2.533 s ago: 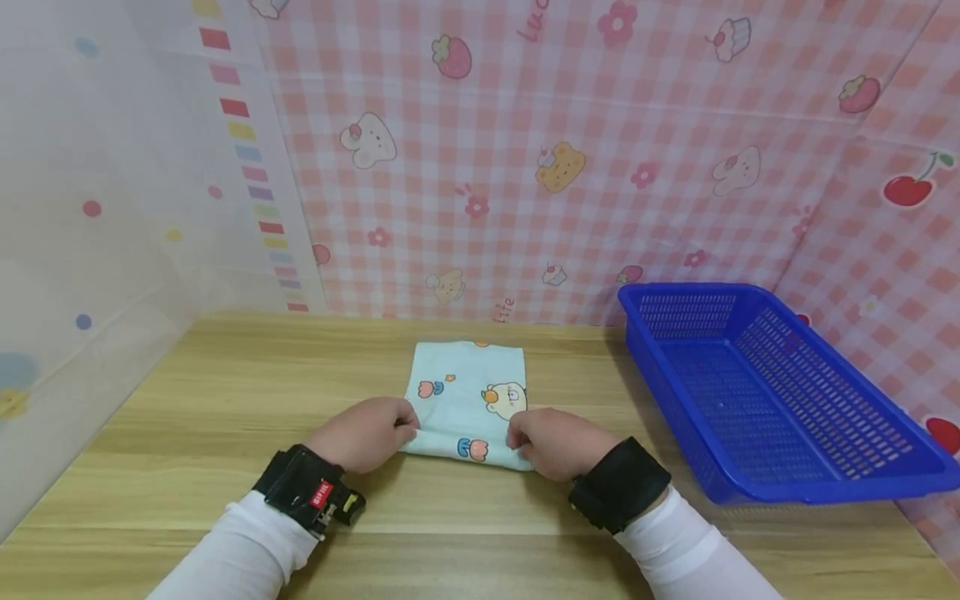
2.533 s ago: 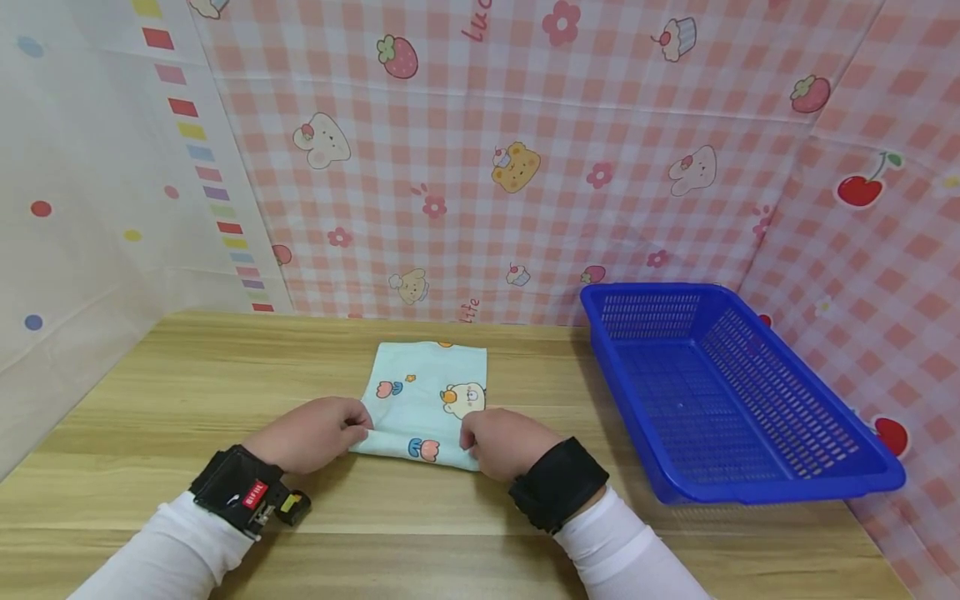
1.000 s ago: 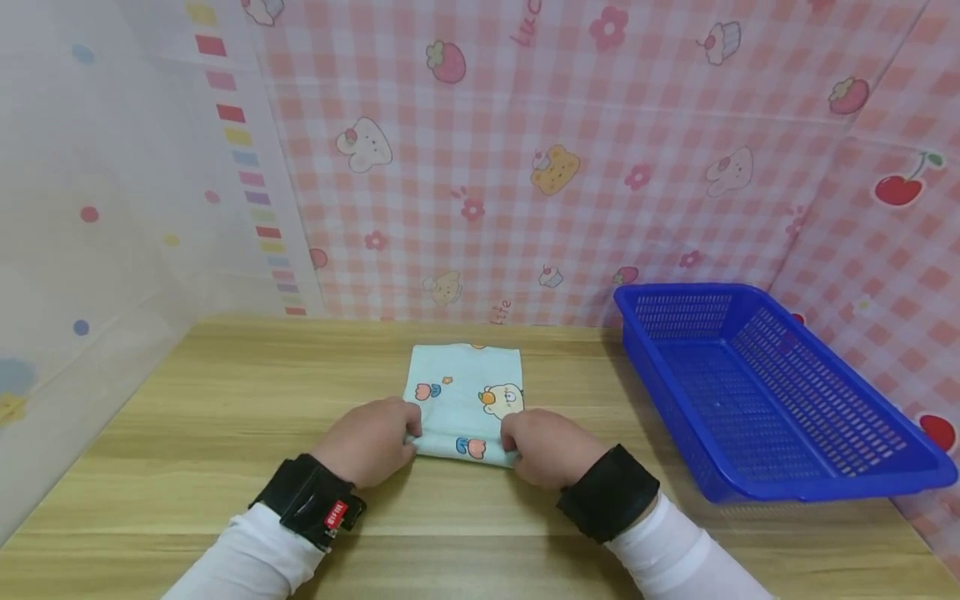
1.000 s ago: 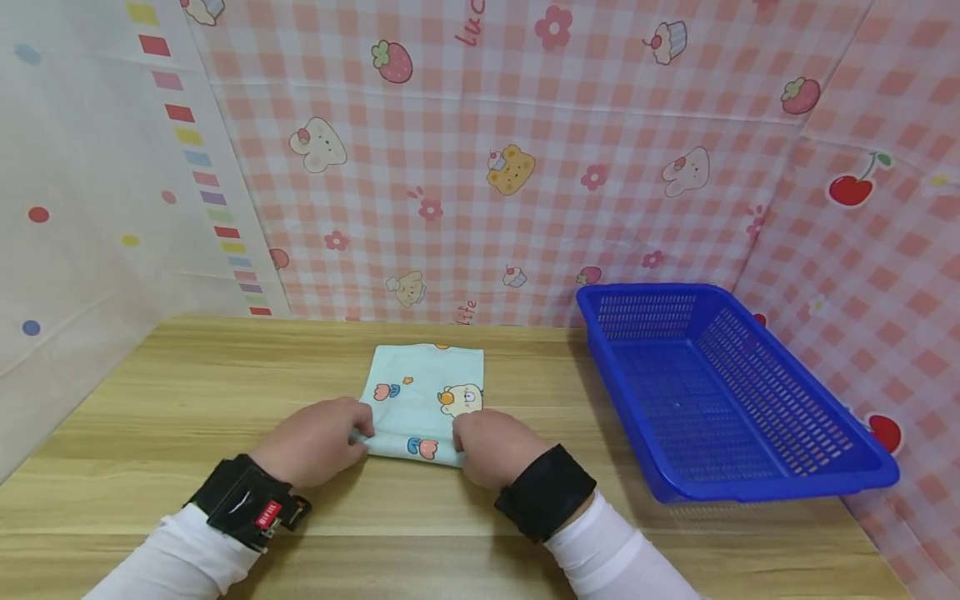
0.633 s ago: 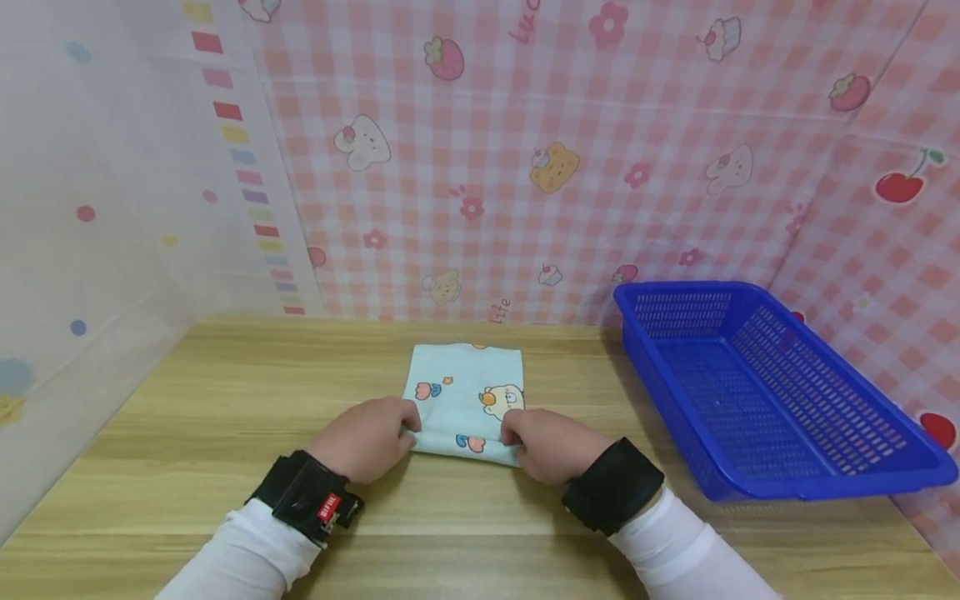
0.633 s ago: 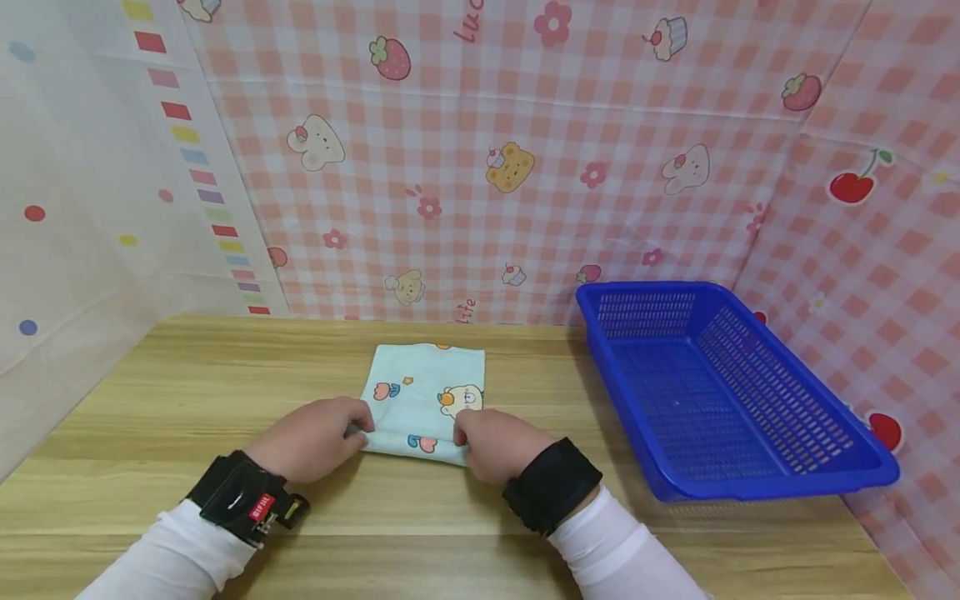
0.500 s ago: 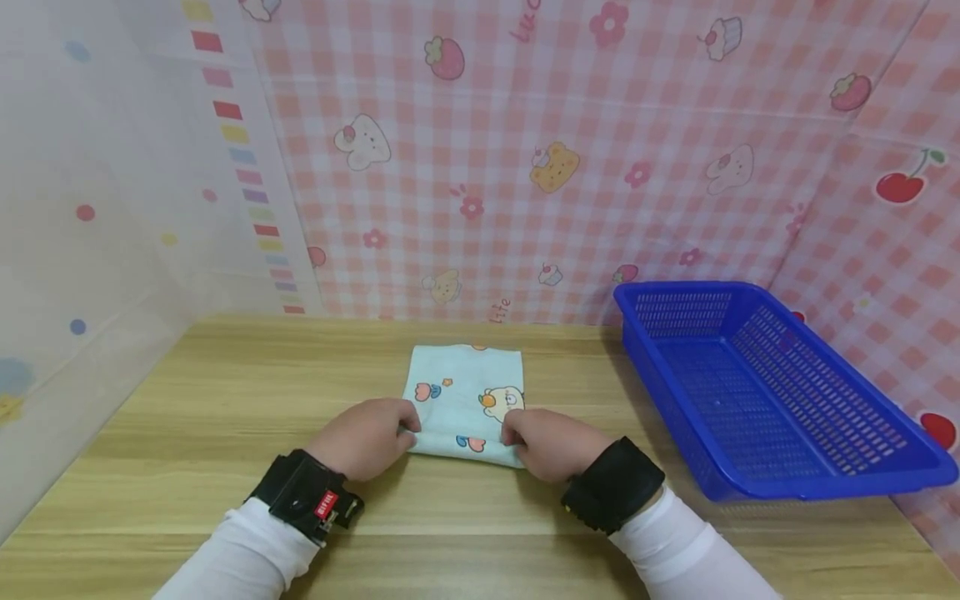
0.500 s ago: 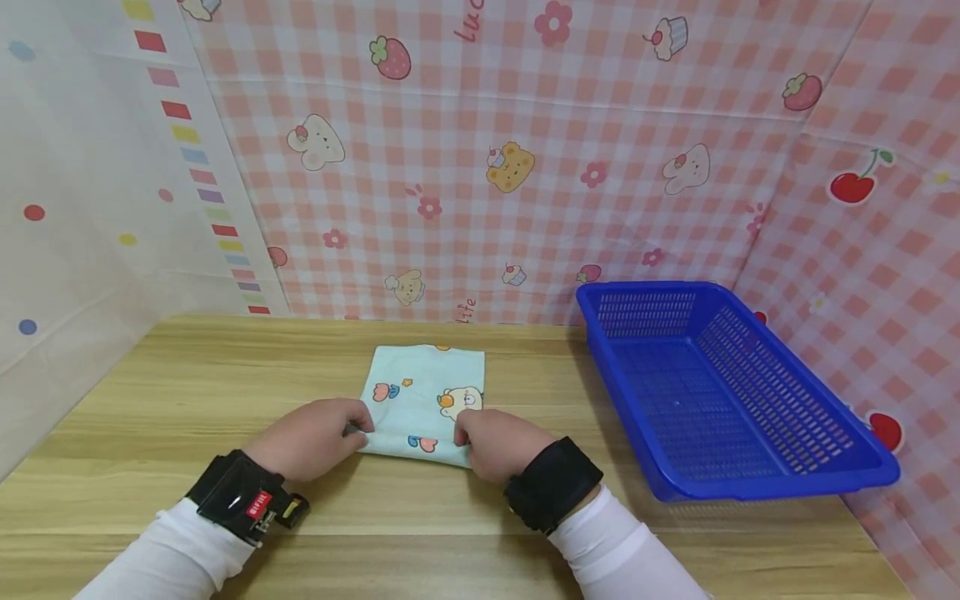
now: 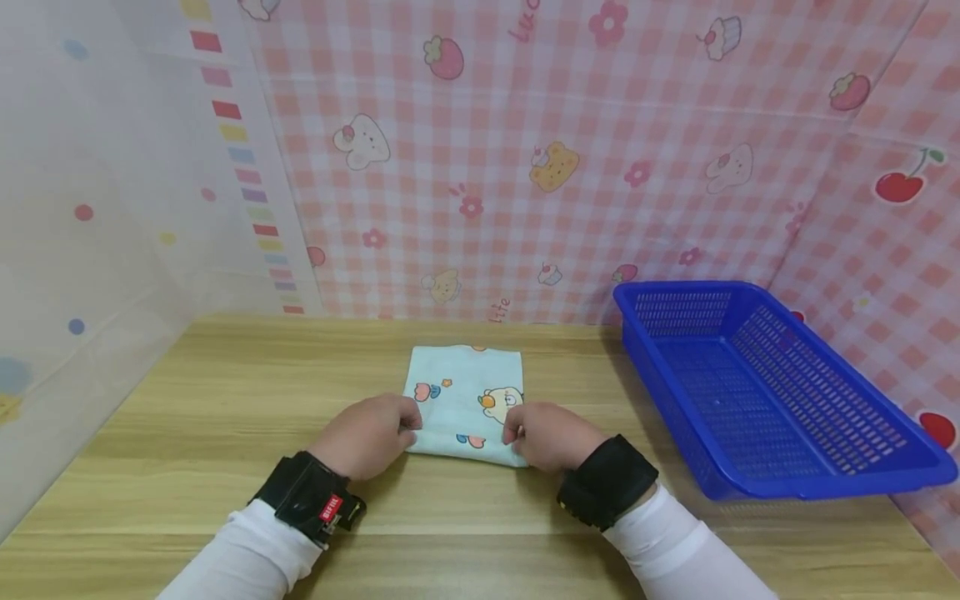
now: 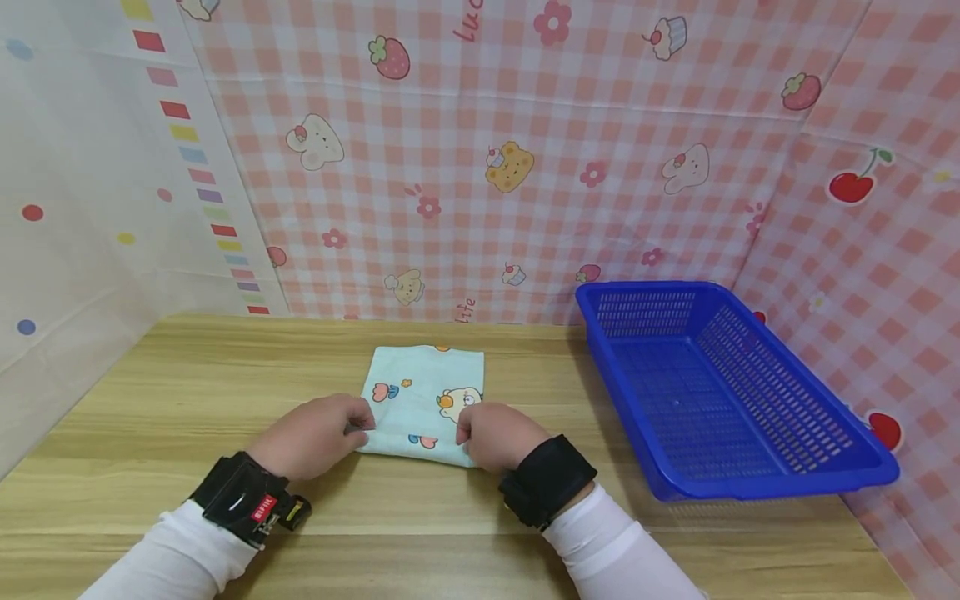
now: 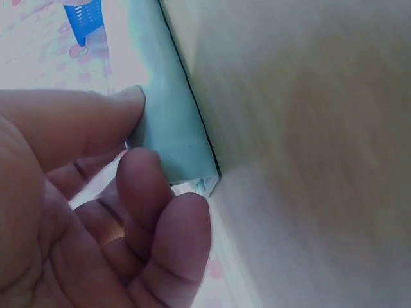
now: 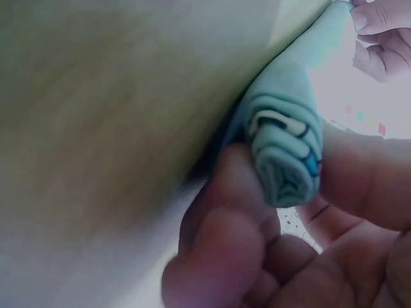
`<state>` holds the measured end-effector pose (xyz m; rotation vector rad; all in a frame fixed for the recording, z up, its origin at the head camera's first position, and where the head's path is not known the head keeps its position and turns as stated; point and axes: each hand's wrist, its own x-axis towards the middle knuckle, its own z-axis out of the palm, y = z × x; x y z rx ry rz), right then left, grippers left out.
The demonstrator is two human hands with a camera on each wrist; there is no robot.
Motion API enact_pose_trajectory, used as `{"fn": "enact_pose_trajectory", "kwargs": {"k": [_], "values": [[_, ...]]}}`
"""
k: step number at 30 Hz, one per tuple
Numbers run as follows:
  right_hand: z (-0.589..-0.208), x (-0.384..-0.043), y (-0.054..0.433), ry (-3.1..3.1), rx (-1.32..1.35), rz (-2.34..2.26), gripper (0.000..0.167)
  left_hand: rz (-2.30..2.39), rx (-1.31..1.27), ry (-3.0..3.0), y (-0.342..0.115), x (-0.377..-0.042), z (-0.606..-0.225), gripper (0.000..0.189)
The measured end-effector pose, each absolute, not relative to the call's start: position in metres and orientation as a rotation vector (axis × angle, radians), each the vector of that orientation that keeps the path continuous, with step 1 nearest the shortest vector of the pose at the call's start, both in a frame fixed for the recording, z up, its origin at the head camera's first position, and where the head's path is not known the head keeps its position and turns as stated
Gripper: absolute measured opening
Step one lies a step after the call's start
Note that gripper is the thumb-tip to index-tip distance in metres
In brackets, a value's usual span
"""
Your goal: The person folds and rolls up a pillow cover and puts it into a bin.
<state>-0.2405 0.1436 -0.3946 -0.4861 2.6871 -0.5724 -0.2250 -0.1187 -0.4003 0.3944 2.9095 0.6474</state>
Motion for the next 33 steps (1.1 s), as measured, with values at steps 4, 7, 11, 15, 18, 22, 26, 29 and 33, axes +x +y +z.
{"fn": "enact_pose_trajectory", "kwargs": {"k": [4,7,11,15,18,22,26,29,33], "values": [[-0.393,-0.240,0.144,2.718,-0.413,-0.608,0.012,0.634,0.425,2.940,-0.119,-0.224,-0.400,0.006],[-0.393,-0.238,0.143,2.743,-0.430,-0.626,0.015,0.587,0.432,2.957,-0.118,-0.223,-0.399,0.009],[-0.392,-0.234,0.139,2.792,-0.536,-0.568,0.012,0.534,0.433,2.959,-0.117,-0.222,-0.399,0.011],[-0.391,-0.230,0.135,2.858,-0.593,-0.458,0.010,0.505,0.437,2.966,-0.116,-0.221,-0.398,0.011],[-0.391,-0.228,0.133,2.887,-0.608,-0.415,0.010,0.487,0.440,2.968,-0.115,-0.221,-0.397,0.009],[-0.390,-0.226,0.133,2.906,-0.620,-0.397,0.011,0.461,0.445,2.977,-0.113,-0.219,-0.396,0.006],[-0.390,-0.223,0.132,2.899,-0.640,-0.370,0.011,0.423,0.471,3.002,-0.110,-0.216,-0.395,0.005],[-0.388,-0.221,0.130,2.887,-0.662,-0.332,0.010,0.344,0.554,3.050,-0.108,-0.214,-0.395,0.001],[-0.386,-0.218,0.127,2.878,-0.684,-0.303,0.007,0.176,0.707,3.129,-0.104,-0.210,-0.395,0.007]]}}
